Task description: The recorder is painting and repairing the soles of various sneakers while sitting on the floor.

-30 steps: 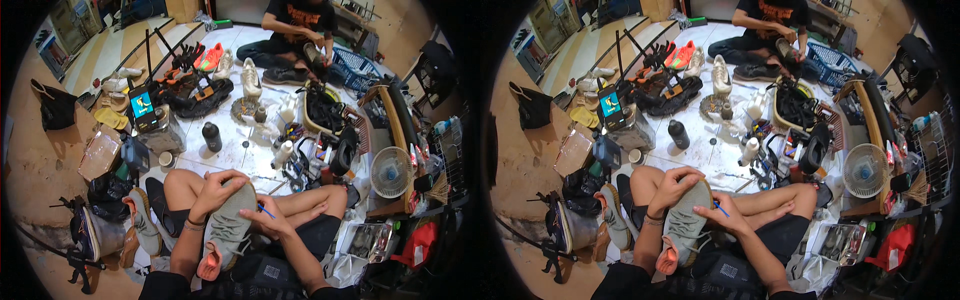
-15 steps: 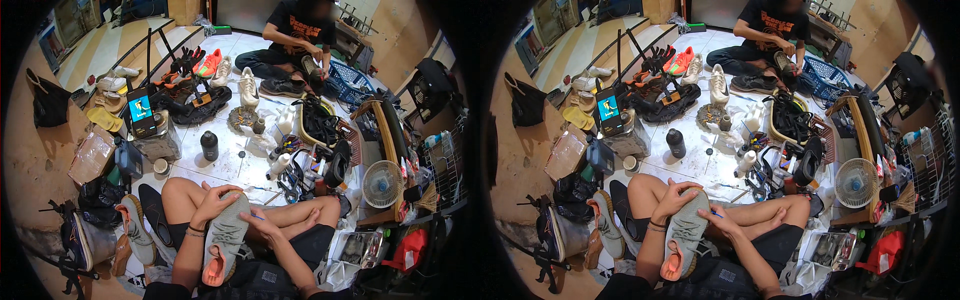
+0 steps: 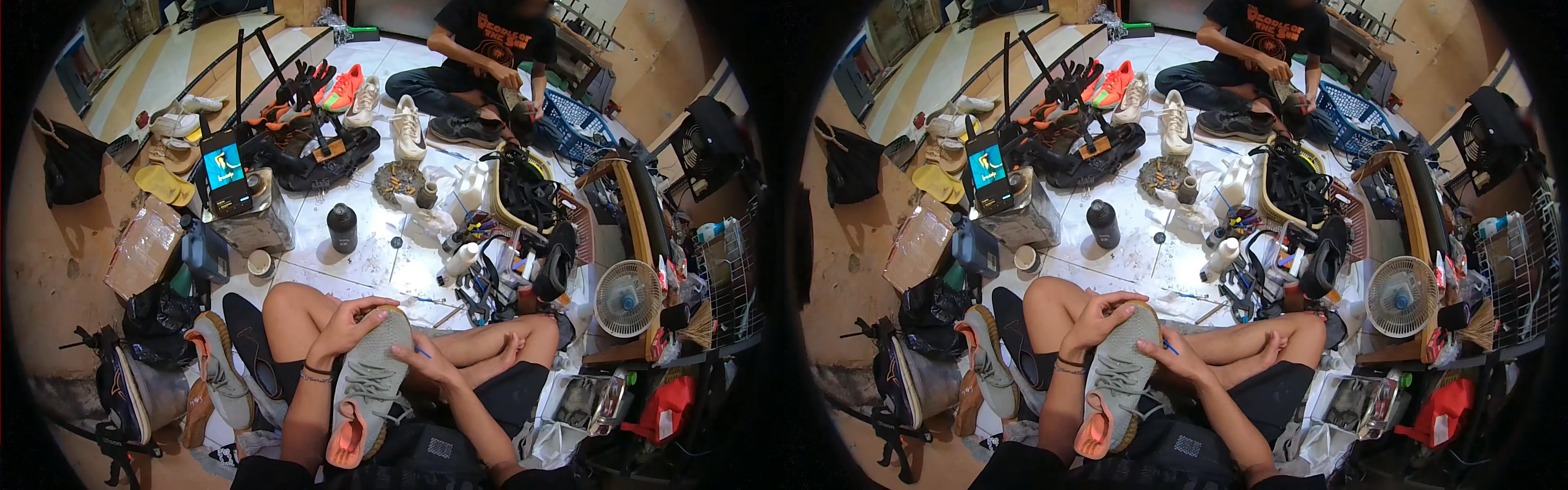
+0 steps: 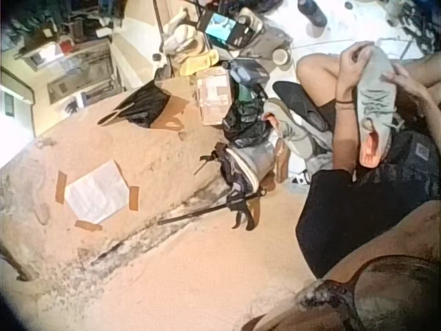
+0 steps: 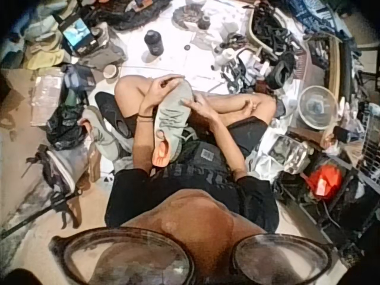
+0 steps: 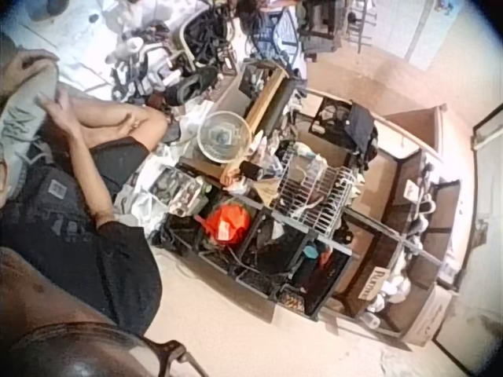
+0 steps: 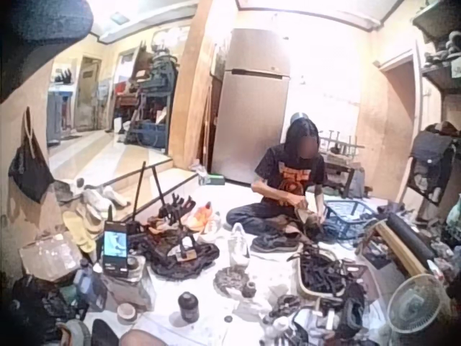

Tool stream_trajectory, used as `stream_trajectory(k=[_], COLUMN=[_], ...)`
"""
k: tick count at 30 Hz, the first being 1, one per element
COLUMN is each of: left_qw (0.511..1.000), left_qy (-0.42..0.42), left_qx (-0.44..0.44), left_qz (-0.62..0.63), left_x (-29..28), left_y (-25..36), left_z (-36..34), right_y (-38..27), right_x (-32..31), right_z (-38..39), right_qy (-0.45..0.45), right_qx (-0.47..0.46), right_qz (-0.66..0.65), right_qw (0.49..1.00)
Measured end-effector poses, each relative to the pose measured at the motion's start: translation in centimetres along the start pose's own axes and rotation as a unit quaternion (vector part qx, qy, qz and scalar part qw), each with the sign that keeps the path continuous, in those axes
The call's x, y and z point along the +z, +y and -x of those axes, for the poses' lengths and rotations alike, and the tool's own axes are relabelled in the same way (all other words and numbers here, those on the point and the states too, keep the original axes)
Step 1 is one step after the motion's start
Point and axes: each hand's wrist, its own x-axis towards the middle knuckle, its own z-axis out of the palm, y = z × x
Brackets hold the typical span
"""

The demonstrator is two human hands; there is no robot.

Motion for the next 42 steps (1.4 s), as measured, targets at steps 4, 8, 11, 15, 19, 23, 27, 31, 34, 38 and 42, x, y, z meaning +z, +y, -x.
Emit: stream_trajectory(k=[4,8,11,15,19,23,27,31,34,38,42], left_qw=[0.998,0.996,0.995,0.998,0.998,0.998,0.998,0.998,0.997,0.998,0.997], left_qy=[0.019,0.023,0.019,0.014,0.025,0.017,0.025,0.021,0.023,0.027,0.028], left_qx=[0.007,0.022,0.036,0.011,0.025,0.020,0.025,0.025,0.031,0.018,0.029], left_qz=[-0.064,-0.088,-0.088,-0.068,-0.056,-0.066,-0.050,-0.050,-0.070,-0.062,-0.072], left_x=[-0.3,-0.4,-0.2,0.1,0.1,-0.1,0.1,0.1,0.0,0.1,0.2], left_y=[-0.5,-1.2,-1.3,-1.2,-1.5,-1.8,-1.8,-1.7,-1.7,-1.7,-1.7], left_z=[-0.1,-0.3,-0.4,-0.6,-0.8,-0.8,-0.8,-0.9,-0.9,-0.7,-0.8], right_y=[0.0,-2.5,-4.6,-5.7,-6.0,-6.3,-6.5,-6.5,-6.6,-7.0,-7.2], right_x=[-1.0,-2.9,-3.1,-1.6,-0.8,-0.8,-0.9,-0.7,-0.6,-0.5,-0.5], right_z=[-0.1,0.3,1.1,0.2,-1.4,-1.9,-1.6,-1.8,-2.1,-2.0,-2.1], right_qy=[0.174,0.312,0.311,0.268,0.238,0.216,0.224,0.223,0.204,0.201,0.194], right_qx=[0.008,-0.181,-0.238,-0.301,-0.320,-0.304,-0.303,-0.311,-0.326,-0.322,-0.338], right_qz=[0.119,0.057,0.089,0.141,0.228,0.324,0.337,0.326,0.333,0.390,0.371], right_qw=[0.977,0.931,0.916,0.904,0.888,0.869,0.863,0.864,0.861,0.839,0.843])
